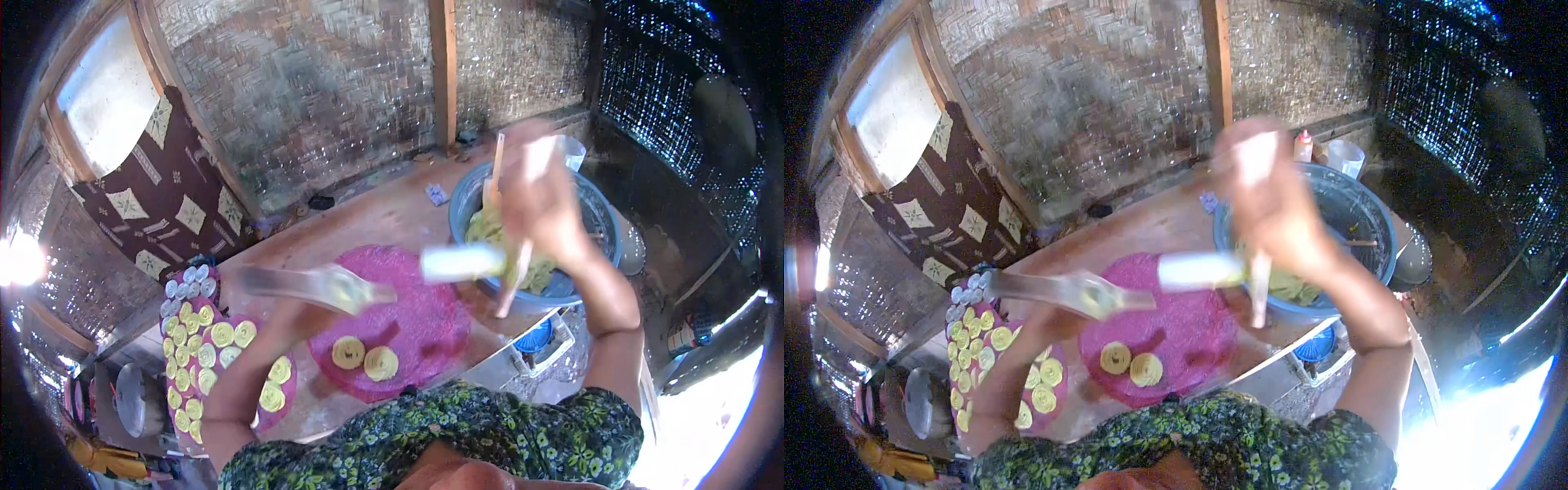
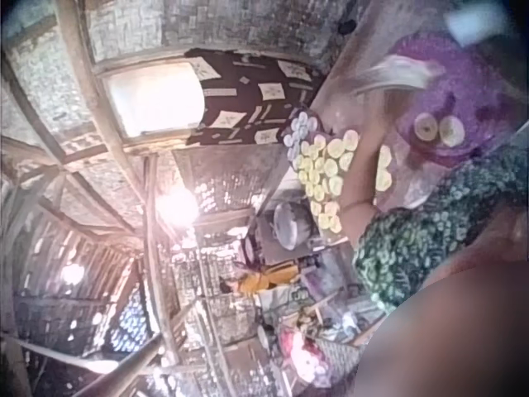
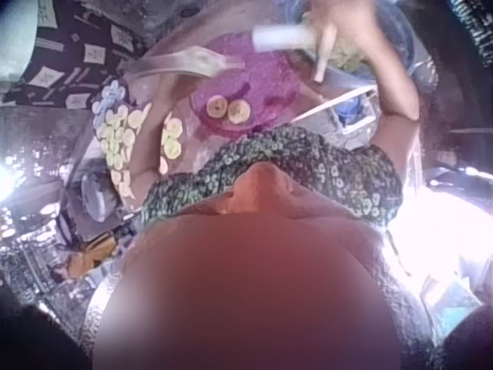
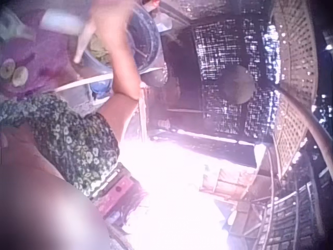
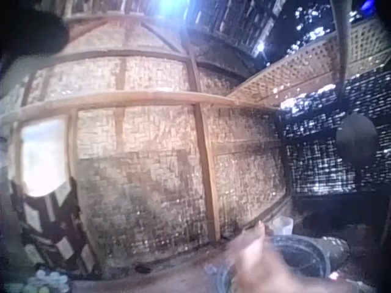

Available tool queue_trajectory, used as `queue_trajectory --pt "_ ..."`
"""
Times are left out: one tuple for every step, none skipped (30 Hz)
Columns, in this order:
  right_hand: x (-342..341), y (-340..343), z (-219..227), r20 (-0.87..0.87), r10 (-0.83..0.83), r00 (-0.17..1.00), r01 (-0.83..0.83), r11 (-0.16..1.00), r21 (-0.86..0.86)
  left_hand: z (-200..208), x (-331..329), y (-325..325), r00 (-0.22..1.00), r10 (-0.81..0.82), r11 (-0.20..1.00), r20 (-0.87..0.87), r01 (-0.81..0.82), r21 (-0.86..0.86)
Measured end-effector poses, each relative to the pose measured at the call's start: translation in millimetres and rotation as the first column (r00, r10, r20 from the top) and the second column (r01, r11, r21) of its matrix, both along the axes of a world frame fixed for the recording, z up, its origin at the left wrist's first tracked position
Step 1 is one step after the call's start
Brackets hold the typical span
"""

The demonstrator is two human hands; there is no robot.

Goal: The person uses a piping bag to squeeze yellow dough onto a pink mat, forming spiral shapes. They repeatedly scoop dough from a metal bowl into the bag and pipe it onto the mat, arranging the spirals in rows.

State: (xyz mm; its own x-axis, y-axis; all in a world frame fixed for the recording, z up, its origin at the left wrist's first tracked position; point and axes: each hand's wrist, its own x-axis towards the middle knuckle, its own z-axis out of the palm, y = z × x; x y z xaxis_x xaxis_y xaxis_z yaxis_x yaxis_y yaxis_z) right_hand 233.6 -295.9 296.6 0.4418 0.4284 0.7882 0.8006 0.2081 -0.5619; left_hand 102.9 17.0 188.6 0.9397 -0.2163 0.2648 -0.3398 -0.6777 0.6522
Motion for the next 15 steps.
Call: queue_trajectory --pt "18.5 -20.2 3.2 -0.173 0.096 0.980 -0.041 0.954 0.297 -6.2 10.7 7.5 0.996 0.083 0.995 0.028 -0.081 -0.065" --pt "31.9 -39.7 6.8 -0.253 0.159 0.954 -0.010 0.864 0.504 -9.4 25.2 2.3 1.000 0.015 0.918 0.017 -0.007 -0.396" --pt "44.2 -43.0 4.8 -0.307 0.197 0.931 0.043 0.775 0.630 -10.7 33.1 -4.5 0.999 -0.037 0.738 -0.003 0.025 -0.674" --pt "45.3 -28.3 -3.9 -0.364 0.220 0.905 0.098 0.724 0.682 -13.1 36.4 -9.7 0.997 -0.072 0.470 -0.015 0.021 -0.883" --pt "45.7 -15.4 -13.0 -0.416 0.228 0.880 0.167 0.671 0.722 -1.5 48.3 -36.0 0.985 0.009 0.399 0.169 0.152 -0.904" --pt "38.7 3.0 -17.6 -0.482 0.238 0.843 0.181 0.719 0.671 18.3 59.8 -62.7 0.931 0.108 0.346 0.348 0.293 -0.891" --pt "29.3 23.3 -21.5 -0.548 0.378 0.746 0.145 0.711 0.688 27.0 63.6 -65.7 0.895 0.244 0.259 0.374 0.312 -0.914" --pt "26.0 32.2 -28.5 -0.602 0.488 0.631 0.128 0.700 0.702 53.0 60.2 -78.6 0.851 0.349 0.275 0.392 0.306 -0.911" --pt "34.1 29.4 -38.9 -0.688 0.254 0.680 0.090 0.902 0.421 55.9 59.1 -60.7 0.781 0.398 0.245 0.481 0.415 -0.876" --pt "48.1 11.4 -56.3 -0.682 -0.016 0.731 0.097 0.992 0.081 58.7 61.0 -40.0 0.709 0.435 0.205 0.555 0.523 -0.828" --pt "63.5 -9.3 -72.5 -0.583 -0.262 0.769 0.121 0.955 -0.270 73.7 51.6 -34.8 0.699 0.368 0.265 0.613 0.553 -0.790" --pt "81.4 -39.5 -81.2 -0.174 -0.524 0.834 0.277 0.670 -0.688 86.7 42.2 -31.0 0.687 0.294 0.311 0.665 0.589 -0.746" --pt "97.0 -70.9 -90.3 0.306 -0.529 0.791 0.471 0.209 -0.857 84.1 37.8 -22.1 0.752 0.321 0.320 0.576 0.486 -0.813" --pt "102.5 -91.4 -103.0 0.499 -0.523 0.691 0.487 -0.174 -0.856 72.2 37.5 -11.4 0.786 0.319 0.437 0.529 0.374 -0.818" --pt "106.7 -109.8 -118.4 0.675 -0.431 0.600 0.435 -0.532 -0.726 51.6 41.8 -0.2 0.816 0.326 0.543 0.478 0.252 -0.801"
